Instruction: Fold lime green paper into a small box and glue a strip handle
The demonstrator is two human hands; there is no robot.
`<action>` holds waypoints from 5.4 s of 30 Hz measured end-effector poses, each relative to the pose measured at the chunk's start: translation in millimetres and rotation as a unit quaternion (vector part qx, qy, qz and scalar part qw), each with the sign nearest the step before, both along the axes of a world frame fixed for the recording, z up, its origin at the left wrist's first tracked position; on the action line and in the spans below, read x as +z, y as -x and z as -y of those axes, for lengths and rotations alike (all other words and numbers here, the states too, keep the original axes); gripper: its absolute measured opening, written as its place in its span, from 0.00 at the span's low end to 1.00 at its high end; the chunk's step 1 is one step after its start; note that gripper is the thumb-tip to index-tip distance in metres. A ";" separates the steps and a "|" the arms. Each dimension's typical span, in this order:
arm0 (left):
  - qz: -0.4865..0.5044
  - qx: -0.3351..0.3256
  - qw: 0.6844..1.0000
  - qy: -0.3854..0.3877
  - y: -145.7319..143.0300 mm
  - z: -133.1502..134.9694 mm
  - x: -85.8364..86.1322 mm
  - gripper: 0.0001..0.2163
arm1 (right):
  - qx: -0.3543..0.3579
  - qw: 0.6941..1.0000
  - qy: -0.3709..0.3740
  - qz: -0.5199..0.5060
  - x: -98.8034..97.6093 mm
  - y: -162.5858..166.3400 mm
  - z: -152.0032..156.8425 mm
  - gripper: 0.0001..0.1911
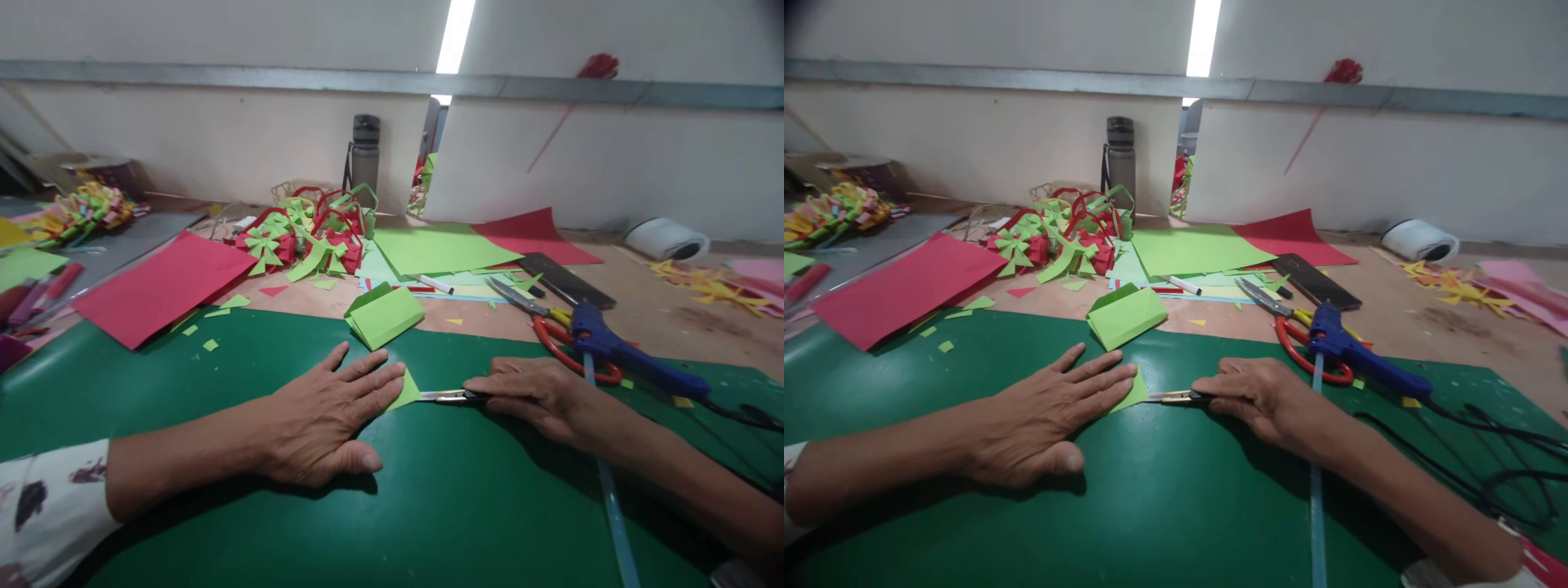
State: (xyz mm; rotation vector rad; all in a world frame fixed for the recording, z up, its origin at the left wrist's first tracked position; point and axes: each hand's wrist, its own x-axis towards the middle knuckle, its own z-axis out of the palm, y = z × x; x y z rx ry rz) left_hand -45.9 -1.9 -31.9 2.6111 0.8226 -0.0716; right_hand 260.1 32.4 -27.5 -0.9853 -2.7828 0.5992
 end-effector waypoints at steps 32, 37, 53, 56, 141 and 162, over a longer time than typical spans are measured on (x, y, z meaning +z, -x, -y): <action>0.027 -0.039 0.998 -0.030 -35.9 -12.7 -4.0 0.34 | 0.004 1.000 0.007 0.018 6.8 -10.8 4.0 0.15; 0.025 -0.042 0.998 -0.029 -39.8 -14.4 -3.6 0.34 | 0.003 1.000 -0.008 0.005 3.4 -13.5 6.0 0.14; 0.024 -0.052 0.998 -0.026 -38.0 -18.8 -3.3 0.34 | 0.000 0.999 -0.034 -0.001 2.5 -6.2 12.0 0.14; 0.022 -0.051 0.998 -0.024 -40.2 -22.0 -3.1 0.33 | 0.005 0.999 -0.042 0.012 4.7 0.2 13.1 0.14; 0.064 -0.003 0.998 -0.020 50.2 -17.4 6.6 0.22 | 0.017 0.998 -0.062 0.022 5.7 37.4 -1.5 0.14; 0.036 -0.017 0.998 -0.044 60.3 -19.1 -8.3 0.23 | 0.029 0.998 -0.050 0.034 8.3 44.2 8.0 0.14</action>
